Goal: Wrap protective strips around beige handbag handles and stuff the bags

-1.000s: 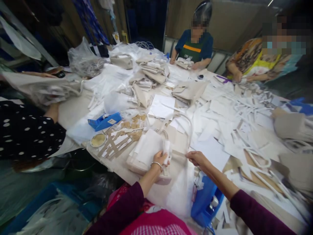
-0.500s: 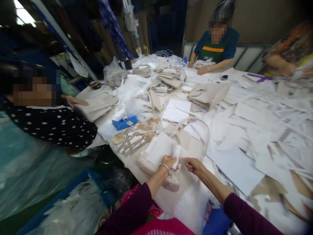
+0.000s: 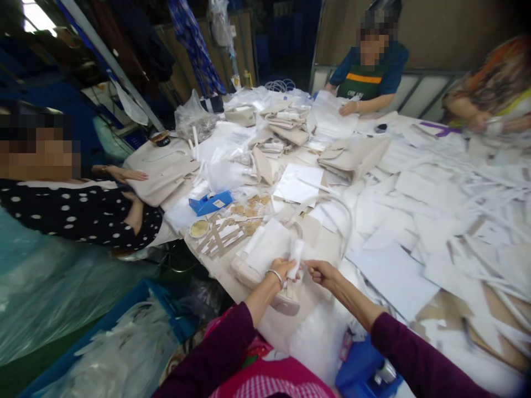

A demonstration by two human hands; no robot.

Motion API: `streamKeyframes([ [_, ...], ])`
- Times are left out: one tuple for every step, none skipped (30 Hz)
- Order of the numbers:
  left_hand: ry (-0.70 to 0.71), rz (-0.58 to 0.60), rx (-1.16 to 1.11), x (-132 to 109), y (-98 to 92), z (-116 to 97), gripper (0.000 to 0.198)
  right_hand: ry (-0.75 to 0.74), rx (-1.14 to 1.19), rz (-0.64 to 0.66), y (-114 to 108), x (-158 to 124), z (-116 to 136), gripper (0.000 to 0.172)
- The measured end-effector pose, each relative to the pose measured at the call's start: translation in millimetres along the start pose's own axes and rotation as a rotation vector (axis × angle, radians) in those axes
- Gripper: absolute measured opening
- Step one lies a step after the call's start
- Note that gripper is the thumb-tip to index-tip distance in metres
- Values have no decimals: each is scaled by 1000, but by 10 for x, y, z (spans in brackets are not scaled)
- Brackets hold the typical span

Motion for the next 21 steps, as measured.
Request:
streamKeyframes([
  [5,4,-2,8,0,3,35,11,-16,8,-8,-3,1,18],
  [9,9,-3,15,0,5,35,24,-34,19,-12,-6,1,19],
  [13,15,-3,21,-1,8,35,34,-53,32,-10,-8,4,20],
  [16,22,-4,26,-3,10,35,35,-70,43,-3,-8,13,20],
  [20,25,-6,31,-6,13,35,23,-86,50,8,-3,30,20],
  [22,25,-9,36,-10,17,35,-3,-100,51,23,6,55,19],
  [23,23,-13,42,-14,21,34,-42,-114,47,40,18,88,18],
  [21,18,-18,49,-19,25,34,-86,-128,39,59,31,125,18],
  [17,12,-22,56,-23,30,34,-128,-141,30,77,41,163,17],
  [11,7,-24,63,-26,34,33,-168,-161,26,92,46,202,18],
  [5,3,-26,68,-28,38,33,-208,-192,28,103,42,239,19],
  [1,0,-27,71,-30,41,32,-245,-234,39,107,29,274,20],
  [0,-3,-30,72,-30,43,31,-282,-281,54,101,3,306,21],
  [2,-6,-34,70,-31,45,30,-316,-329,79,88,-34,333,21],
  [5,-8,-38,68,-31,47,28,-346,-370,115,67,-80,355,23],
  [9,-11,-44,64,-32,49,27,-375,-394,153,41,-134,372,29],
  [14,-15,-50,62,-33,52,26,-405,-401,189,11,-190,387,38],
  [16,-19,-56,60,-33,57,25,-444,-407,217,-19,-246,402,46],
  [16,-22,-61,59,-34,62,25,-491,-425,228,-47,-295,418,48],
  [16,-24,-66,60,-34,66,25,-542,-467,214,-69,-335,437,43],
  [15,-24,-71,61,-34,70,25,-593,-534,176,-83,-363,461,34],
])
Point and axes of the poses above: each hand's wrist, its own x-axis towards the middle knuckle, its own y-axis out of the palm, z = x × y, the point moved 3 cm from there along x, towards the middle knuckle, and after that the axes turned 9 degrees about -y, right-handed, at the moved point
